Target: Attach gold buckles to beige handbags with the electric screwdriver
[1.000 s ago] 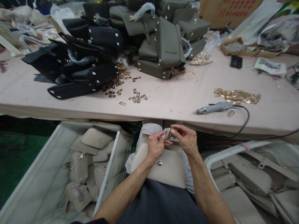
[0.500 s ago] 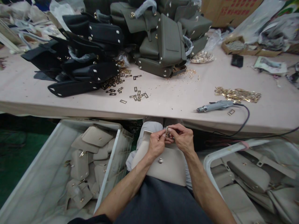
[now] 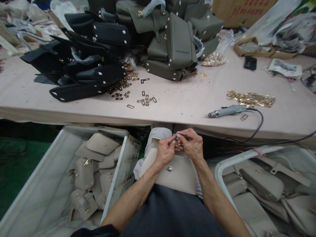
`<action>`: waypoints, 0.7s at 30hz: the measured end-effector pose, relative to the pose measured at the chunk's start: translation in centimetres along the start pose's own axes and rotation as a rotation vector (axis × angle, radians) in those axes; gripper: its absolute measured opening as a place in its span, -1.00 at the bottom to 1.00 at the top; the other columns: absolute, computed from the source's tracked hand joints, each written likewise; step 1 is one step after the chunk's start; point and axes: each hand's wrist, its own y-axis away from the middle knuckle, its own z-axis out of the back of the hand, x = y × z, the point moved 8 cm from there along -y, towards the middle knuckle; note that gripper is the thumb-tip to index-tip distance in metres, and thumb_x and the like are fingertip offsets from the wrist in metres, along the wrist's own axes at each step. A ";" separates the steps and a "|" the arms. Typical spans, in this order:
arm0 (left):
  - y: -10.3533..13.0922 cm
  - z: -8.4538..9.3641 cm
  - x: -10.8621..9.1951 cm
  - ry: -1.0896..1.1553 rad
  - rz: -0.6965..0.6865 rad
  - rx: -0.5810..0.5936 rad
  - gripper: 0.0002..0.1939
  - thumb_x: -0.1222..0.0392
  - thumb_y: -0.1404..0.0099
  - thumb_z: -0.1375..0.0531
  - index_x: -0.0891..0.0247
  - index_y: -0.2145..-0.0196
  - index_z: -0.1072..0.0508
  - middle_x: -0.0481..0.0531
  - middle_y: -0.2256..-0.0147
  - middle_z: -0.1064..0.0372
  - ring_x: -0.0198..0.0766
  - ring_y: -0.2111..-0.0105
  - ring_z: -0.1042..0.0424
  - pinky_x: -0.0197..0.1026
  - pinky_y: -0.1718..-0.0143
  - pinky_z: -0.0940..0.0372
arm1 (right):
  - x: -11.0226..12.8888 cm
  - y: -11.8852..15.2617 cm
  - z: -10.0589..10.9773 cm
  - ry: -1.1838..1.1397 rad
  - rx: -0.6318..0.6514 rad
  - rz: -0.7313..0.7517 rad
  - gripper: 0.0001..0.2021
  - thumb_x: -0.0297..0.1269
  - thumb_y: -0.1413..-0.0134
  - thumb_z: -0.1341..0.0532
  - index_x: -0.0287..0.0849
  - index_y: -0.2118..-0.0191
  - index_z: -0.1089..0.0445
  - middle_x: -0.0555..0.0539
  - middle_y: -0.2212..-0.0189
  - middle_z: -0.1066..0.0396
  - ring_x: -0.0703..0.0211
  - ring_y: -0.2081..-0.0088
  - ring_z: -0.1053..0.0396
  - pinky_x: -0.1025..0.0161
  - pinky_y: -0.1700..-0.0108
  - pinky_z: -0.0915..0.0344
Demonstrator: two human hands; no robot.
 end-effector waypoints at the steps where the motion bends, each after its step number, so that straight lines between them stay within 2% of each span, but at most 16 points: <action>1: 0.0 0.0 0.0 0.006 0.000 -0.003 -0.67 0.08 -0.38 -0.22 0.27 0.02 -0.63 0.07 0.27 -0.62 -0.12 0.39 -0.64 -0.05 0.28 -0.62 | -0.1 -0.1 0.0 -0.008 -0.001 -0.010 -0.82 -0.13 -0.13 -0.40 -0.10 0.23 -0.64 -0.12 0.26 -0.49 0.21 0.46 -0.41 0.24 0.46 -0.40; 4: -0.1 -0.2 0.0 0.019 -0.009 -0.001 -0.65 0.07 -0.38 -0.22 0.31 0.01 -0.62 0.09 0.25 -0.63 -0.14 0.40 -0.64 -0.09 0.29 -0.62 | -0.3 -0.3 0.1 0.006 0.028 -0.032 -0.80 -0.13 -0.11 -0.40 -0.11 0.22 -0.65 -0.13 0.25 -0.50 0.22 0.46 -0.42 0.24 0.46 -0.41; 10: -0.2 0.1 0.5 0.057 -0.003 -0.017 -0.62 0.10 -0.37 -0.24 0.35 -0.04 -0.60 0.17 0.20 -0.63 -0.18 0.41 -0.65 -0.18 0.32 -0.60 | 0.8 -0.6 0.2 0.055 0.099 0.005 -0.85 -0.22 -0.16 -0.35 -0.10 0.20 -0.66 -0.13 0.25 -0.52 0.12 0.30 -0.49 0.21 0.32 -0.44; 15: -0.2 0.4 0.8 0.060 0.002 -0.030 -0.64 0.09 -0.36 -0.27 0.38 0.01 -0.62 0.19 0.22 -0.63 -0.16 0.41 -0.65 -0.19 0.33 -0.60 | 0.9 -0.7 0.1 0.081 0.139 0.035 -0.82 -0.23 -0.18 -0.33 -0.09 0.16 -0.67 -0.11 0.28 -0.51 0.12 0.26 -0.48 0.20 0.24 -0.41; 21: -0.2 0.3 0.2 0.061 0.006 -0.036 -0.62 0.03 -0.33 -0.30 0.40 0.06 -0.63 0.22 0.22 -0.62 -0.16 0.44 -0.65 -0.22 0.40 -0.58 | 0.1 -0.6 0.0 0.031 0.194 0.019 -0.78 -0.19 -0.21 -0.32 -0.07 0.09 -0.65 -0.11 0.25 -0.48 0.13 0.24 -0.48 0.23 0.28 -0.40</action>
